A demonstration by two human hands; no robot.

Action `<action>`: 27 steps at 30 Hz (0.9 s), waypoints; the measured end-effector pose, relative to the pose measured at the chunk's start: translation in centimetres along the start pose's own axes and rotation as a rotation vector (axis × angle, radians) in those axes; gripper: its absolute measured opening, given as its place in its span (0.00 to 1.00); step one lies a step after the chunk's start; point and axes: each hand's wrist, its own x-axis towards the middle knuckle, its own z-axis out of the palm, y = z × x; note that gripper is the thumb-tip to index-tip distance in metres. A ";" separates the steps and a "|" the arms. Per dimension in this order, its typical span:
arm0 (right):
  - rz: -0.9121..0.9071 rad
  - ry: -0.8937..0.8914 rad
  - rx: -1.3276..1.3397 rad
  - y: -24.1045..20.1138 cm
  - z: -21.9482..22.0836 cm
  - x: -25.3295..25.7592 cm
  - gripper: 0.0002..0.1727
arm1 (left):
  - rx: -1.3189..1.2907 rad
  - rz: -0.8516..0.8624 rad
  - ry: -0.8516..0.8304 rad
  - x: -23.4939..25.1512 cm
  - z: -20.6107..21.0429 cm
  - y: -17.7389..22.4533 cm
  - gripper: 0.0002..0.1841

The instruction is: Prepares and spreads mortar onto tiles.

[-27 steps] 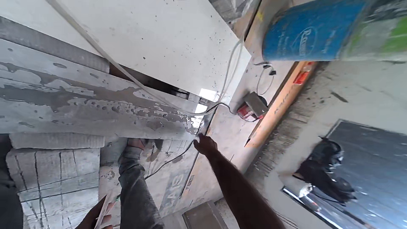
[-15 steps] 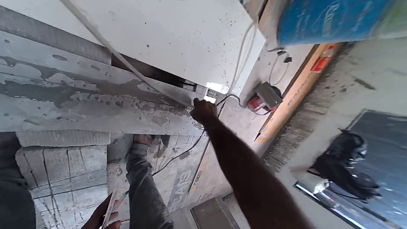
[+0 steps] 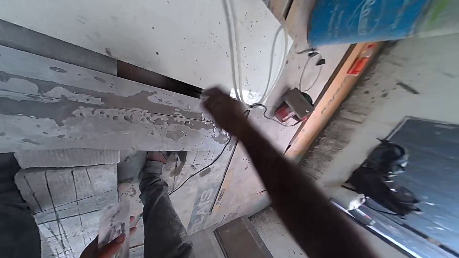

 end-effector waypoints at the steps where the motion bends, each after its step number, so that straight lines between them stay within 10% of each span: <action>1: 0.019 -0.137 0.132 -1.8 3.9 -2.5 0.24 | -0.014 0.003 0.062 -0.3 0.4 0.5 0.20; 5: 0.247 -0.721 0.726 -7.9 14.7 -10.5 0.37 | -0.091 0.171 0.080 -0.1 0.3 0.6 0.10; 7: 0.236 -0.772 0.992 -9.0 17.3 -12.1 0.26 | -0.083 0.231 0.087 0.1 -0.3 0.3 0.13; 15: 0.178 -0.313 0.419 -10.1 16.8 -13.0 0.17 | 0.123 0.148 0.190 1.1 -0.7 0.3 0.40; 20: 0.450 0.248 -0.007 -6.4 18.2 -9.0 0.23 | 0.158 0.026 0.174 1.6 -1.6 0.5 0.29; 27: 0.532 0.073 -0.103 -11.2 20.7 -1.2 0.27 | 0.120 0.008 0.095 1.7 -1.4 0.2 0.23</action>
